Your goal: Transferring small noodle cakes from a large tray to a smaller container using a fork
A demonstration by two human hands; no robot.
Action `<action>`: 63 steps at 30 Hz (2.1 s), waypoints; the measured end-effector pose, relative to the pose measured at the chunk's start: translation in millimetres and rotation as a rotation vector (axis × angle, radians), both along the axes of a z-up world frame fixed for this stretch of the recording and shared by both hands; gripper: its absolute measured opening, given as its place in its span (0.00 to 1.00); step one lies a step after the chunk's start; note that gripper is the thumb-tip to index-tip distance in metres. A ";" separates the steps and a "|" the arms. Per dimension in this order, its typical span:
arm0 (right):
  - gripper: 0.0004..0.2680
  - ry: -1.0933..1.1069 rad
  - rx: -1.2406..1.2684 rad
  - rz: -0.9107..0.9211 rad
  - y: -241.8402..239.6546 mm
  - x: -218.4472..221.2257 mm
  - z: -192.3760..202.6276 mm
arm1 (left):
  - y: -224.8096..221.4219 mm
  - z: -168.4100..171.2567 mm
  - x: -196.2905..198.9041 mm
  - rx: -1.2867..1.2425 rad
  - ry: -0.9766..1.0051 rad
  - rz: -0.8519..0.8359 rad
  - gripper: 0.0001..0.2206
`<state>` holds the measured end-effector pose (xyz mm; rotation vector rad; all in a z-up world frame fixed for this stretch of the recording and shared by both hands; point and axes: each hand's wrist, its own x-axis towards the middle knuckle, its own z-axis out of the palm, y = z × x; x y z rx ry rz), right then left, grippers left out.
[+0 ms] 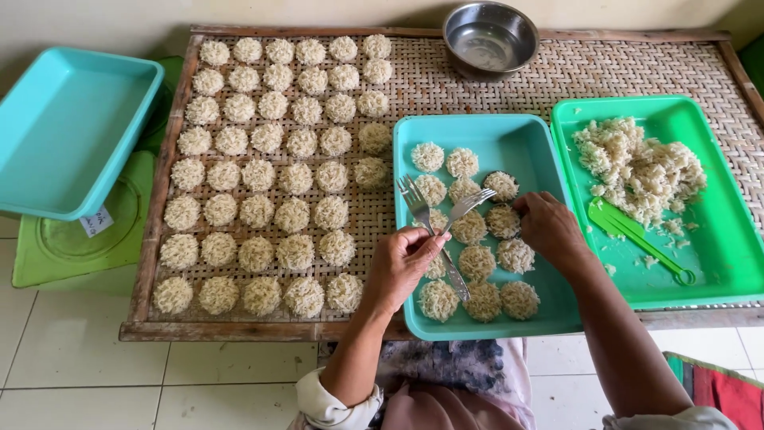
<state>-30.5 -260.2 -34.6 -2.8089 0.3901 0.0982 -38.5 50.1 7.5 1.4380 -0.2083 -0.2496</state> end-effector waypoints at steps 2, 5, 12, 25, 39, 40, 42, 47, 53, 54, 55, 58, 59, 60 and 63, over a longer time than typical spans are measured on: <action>0.09 -0.032 0.020 -0.013 -1.5 1.7 -2.0 | -2.3 0.1 1.6 0.000 -0.002 -0.005 0.10; 0.08 -0.083 0.056 -0.026 6.9 -6.4 8.9 | -5.2 0.9 1.2 0.025 -0.009 -0.022 0.10; 0.05 -0.391 -0.132 0.136 25.6 -24.6 22.5 | -8.2 2.7 0.9 0.086 -0.045 -0.057 0.11; 0.07 -0.377 -0.075 0.068 -39.5 102.0 9.6 | 0.0 24.0 12.9 0.155 -0.074 -0.041 0.10; 0.06 -0.150 -0.261 0.091 -41.3 146.0 -13.5 | -1.6 14.4 23.0 0.244 -0.111 -0.011 0.11; 0.06 -0.151 -0.261 0.088 -38.3 143.6 -6.5 | -1.6 17.6 23.4 0.244 -0.112 -0.013 0.11; 0.04 -0.111 -0.390 0.047 -32.2 140.4 9.1 | -1.3 25.3 26.0 0.275 -0.128 -0.032 0.13; 0.05 -0.412 -0.417 0.265 -53.6 185.5 57.5 | 0.5 3.9 34.7 0.424 -0.285 0.044 0.08; 0.21 -0.201 -0.303 0.319 -69.8 283.5 38.5 | 8.0 -7.5 43.3 0.342 -0.204 0.044 0.09; 0.25 -0.064 -0.343 0.277 -70.3 296.8 27.8 | 10.3 -7.8 42.9 0.359 -0.159 0.057 0.11; 0.25 -0.057 -0.337 0.284 -68.3 299.1 25.1 | 12.4 -6.2 42.4 0.364 -0.150 0.060 0.11; 0.17 0.018 -0.467 0.310 -72.3 305.2 20.0 | 14.1 -0.1 44.6 0.333 -0.138 0.044 0.10; 0.12 -0.019 -0.448 0.310 -75.6 305.2 15.8 | 14.4 2.5 43.7 0.342 -0.116 0.038 0.09; 0.09 -0.056 -0.428 0.310 -78.8 304.9 11.6 | 14.8 5.1 42.7 0.352 -0.095 0.032 0.09; 0.08 -0.086 -0.405 0.340 -84.7 307.7 21.0 | 14.5 2.2 45.5 0.417 -0.140 0.028 0.09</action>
